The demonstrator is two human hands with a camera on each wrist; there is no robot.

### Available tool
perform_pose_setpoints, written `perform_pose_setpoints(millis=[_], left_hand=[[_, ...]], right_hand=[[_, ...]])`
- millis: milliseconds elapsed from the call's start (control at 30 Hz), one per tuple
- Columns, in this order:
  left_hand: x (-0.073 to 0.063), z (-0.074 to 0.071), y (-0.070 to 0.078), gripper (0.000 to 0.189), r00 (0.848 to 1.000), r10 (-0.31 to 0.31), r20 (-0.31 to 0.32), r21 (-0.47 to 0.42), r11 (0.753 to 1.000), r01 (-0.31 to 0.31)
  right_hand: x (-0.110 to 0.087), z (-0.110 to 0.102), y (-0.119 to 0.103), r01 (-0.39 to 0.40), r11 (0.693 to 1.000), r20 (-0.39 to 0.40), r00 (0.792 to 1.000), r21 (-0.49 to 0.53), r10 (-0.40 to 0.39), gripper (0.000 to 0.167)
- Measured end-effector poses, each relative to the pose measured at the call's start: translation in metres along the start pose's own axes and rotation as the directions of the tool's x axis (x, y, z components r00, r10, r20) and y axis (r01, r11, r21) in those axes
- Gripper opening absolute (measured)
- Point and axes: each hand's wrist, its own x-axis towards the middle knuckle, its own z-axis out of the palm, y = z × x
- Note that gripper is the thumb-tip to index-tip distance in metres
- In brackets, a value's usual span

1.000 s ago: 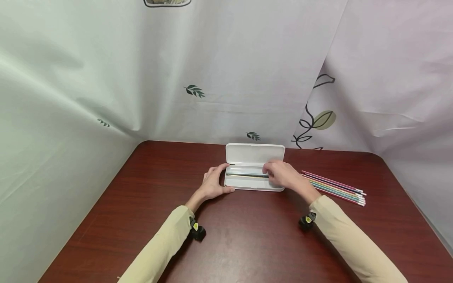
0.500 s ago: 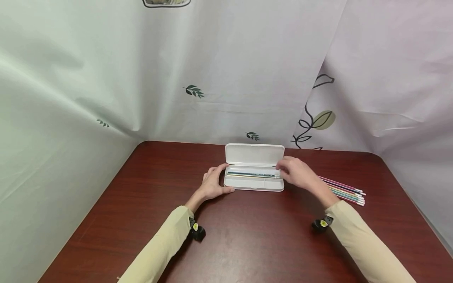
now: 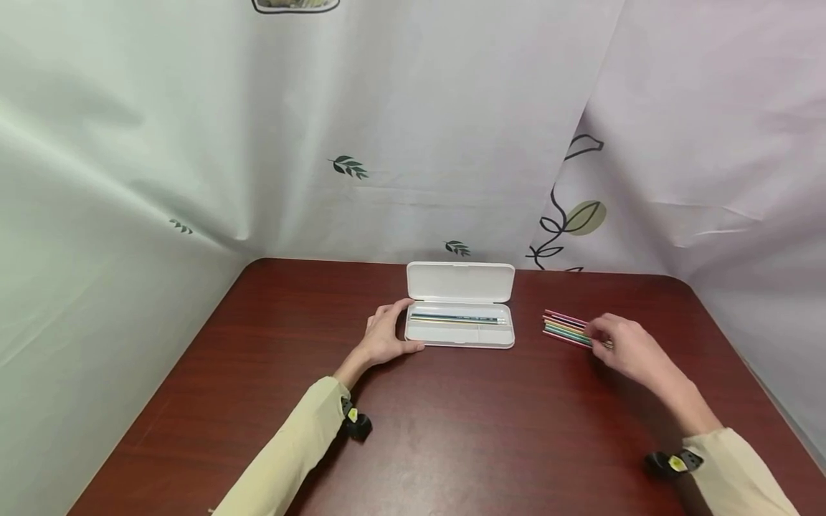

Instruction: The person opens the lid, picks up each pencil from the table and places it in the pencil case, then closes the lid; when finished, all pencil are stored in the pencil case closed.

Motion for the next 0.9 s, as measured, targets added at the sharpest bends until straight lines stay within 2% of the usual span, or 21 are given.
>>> perform_pose_setpoints(millis=[100, 333, 467, 900], left_hand=[[0.0, 0.0, 0.0, 0.09, 1.0, -0.001, 0.002, 0.0, 1.0, 0.001], [-0.001, 0.0, -0.001, 0.089, 1.0, 0.002, -0.001, -0.003, 1.0, -0.002], [-0.001, 0.001, -0.001, 0.089, 1.0, 0.007, -0.002, -0.003, 1.0, -0.007], [0.0, 0.001, -0.001, 0.09, 1.0, -0.001, -0.003, -0.008, 1.0, 0.001]], right_hand=[[-0.016, -0.002, 0.007, -0.03, 0.999, -0.001, 1.0, -0.014, 0.03, 0.021], [-0.044, 0.001, 0.019, -0.045, 0.998, -0.082, 0.996, -0.054, 0.04, 0.024], [-0.051, 0.0, 0.022, -0.047, 0.996, -0.11, 0.993, -0.073, 0.039, 0.023], [-0.065, -0.002, 0.032, -0.091, 0.992, -0.094, 0.992, -0.088, 0.083, 0.024]])
